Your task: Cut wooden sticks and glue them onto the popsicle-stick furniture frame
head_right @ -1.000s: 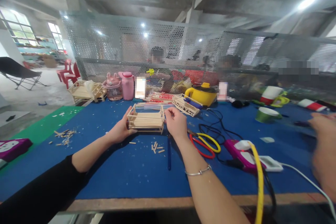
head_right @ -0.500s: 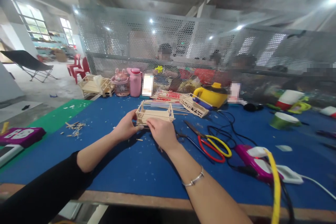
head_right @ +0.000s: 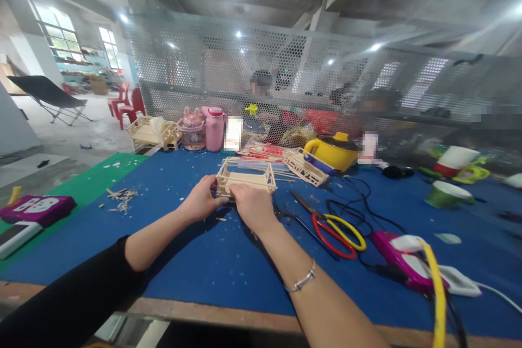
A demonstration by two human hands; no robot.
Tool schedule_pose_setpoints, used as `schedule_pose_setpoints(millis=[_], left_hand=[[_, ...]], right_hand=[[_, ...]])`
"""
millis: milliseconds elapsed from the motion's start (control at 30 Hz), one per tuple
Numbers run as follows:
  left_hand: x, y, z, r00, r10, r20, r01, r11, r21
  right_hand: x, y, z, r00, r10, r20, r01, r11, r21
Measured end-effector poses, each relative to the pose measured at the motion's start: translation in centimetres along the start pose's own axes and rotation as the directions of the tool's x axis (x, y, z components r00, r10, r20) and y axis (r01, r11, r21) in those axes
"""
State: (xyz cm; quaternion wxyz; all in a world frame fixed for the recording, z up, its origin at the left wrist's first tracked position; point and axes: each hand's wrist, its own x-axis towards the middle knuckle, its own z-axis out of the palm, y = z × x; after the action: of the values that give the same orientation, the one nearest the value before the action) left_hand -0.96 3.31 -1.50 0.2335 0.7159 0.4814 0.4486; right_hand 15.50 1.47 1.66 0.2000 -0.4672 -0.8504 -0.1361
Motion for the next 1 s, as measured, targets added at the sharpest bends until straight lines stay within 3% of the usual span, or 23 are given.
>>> schedule_pose_setpoints(millis=[433,633,733,800,833,900,967,1000], left_hand=[[0.0,0.1,0.2,1.0,-0.029,0.0,0.029,1.0,0.002],[-0.1,0.6,0.3,0.997,-0.074,0.033,0.074,0.997,-0.01],[-0.4,0.7,0.4,0.992,-0.119,0.036,0.121,0.99,-0.068],[-0.6,1.0,0.1,0.995,-0.1,-0.025,0.098,0.994,-0.051],[-0.6,1.3,-0.3,0.996,-0.056,-0.076,0.056,0.998,-0.001],[-0.4,2.5,-1.1,0.982,0.091,-0.167,-0.066,0.987,0.147],[0.3,4.4,-1.9,0.959,0.209,-0.192,-0.153,0.951,0.27],[0.8,5.5,-2.1,0.954,0.255,-0.155,-0.199,0.931,0.306]], right_hand=[[-0.5,0.0,-0.5,0.999,0.044,0.002,-0.044,0.999,0.012],[-1.2,0.2,-0.6,0.99,0.133,-0.047,-0.121,0.972,0.199],[-1.5,1.2,-1.5,0.99,0.141,0.025,-0.139,0.907,0.397],[-1.7,2.3,-2.5,0.982,0.137,0.127,-0.186,0.777,0.601],[-1.8,2.9,-3.0,0.974,0.143,0.176,-0.226,0.669,0.708],[-2.2,4.4,-4.3,0.958,0.195,0.211,-0.272,0.377,0.885],[-2.6,5.8,-5.5,0.952,0.267,0.152,-0.176,0.069,0.982],[-2.8,6.4,-5.9,0.947,0.305,0.102,-0.089,-0.058,0.994]])
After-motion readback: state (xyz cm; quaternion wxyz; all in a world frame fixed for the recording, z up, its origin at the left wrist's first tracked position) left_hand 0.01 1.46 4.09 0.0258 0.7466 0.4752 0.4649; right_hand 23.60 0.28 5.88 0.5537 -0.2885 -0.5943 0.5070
